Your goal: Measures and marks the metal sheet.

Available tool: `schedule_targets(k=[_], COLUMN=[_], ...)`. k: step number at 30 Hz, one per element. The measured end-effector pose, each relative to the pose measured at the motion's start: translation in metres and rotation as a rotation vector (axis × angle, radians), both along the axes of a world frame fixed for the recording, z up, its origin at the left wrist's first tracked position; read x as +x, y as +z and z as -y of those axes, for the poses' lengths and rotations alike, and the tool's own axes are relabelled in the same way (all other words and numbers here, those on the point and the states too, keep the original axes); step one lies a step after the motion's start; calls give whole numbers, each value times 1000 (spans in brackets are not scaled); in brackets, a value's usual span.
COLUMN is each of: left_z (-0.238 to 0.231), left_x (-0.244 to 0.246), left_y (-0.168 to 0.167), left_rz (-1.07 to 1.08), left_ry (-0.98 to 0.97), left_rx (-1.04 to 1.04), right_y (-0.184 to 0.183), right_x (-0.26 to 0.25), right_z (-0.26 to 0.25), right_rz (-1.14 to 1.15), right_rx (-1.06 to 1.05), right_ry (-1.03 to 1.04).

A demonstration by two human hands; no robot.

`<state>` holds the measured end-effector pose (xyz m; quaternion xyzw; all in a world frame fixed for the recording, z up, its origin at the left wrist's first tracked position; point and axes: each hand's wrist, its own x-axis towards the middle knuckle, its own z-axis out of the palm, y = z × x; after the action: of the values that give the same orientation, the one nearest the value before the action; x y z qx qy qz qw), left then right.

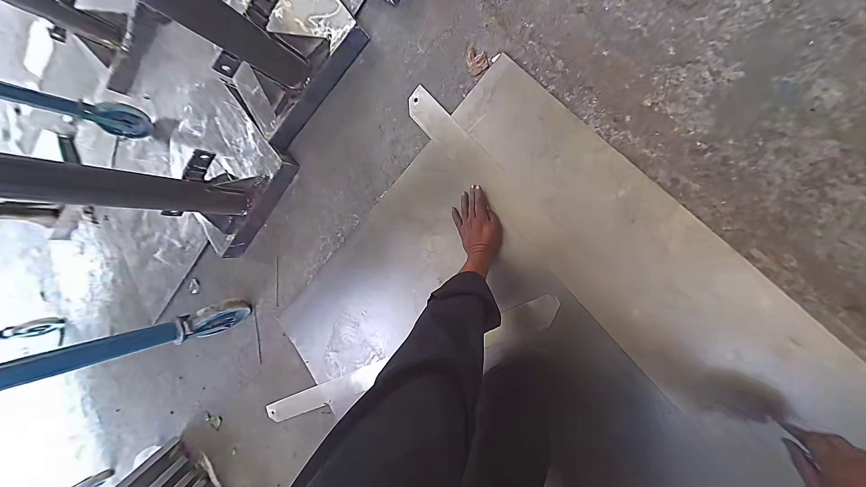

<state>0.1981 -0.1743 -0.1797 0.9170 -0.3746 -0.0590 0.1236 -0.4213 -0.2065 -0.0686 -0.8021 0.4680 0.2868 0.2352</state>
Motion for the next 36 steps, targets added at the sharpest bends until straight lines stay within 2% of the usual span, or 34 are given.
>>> schedule_targets(k=[2,5,8,11,16,20,29,36], left_z=[-9,5,2,2,3,-4,-3,-4], left_x=[-4,6,2,2,4,1,2,3], left_y=[0,1,0,-1,-7,-1,-3,-5], left_rz=[-7,-1,-3,6,41,-36,-14,-23], left_ry=[-11,-1,7,-1,52,21,28,19], left_rx=[44,29,51,24,-116,-19,-37,-38], right_y=[-22,-44,-41,-38,-43,-34,-43,-39], right_x=[97,265,390,462,470,470,465,468], right_z=[9,40,56,50,41,37,35,43], right_rz=[323,527,474,336,362,291,344,295], right_rx=[-162,-273,-174,-65,-133,-110,-188,-173], right_ry=[108,95,-50,-104,-28,-25,8,47])
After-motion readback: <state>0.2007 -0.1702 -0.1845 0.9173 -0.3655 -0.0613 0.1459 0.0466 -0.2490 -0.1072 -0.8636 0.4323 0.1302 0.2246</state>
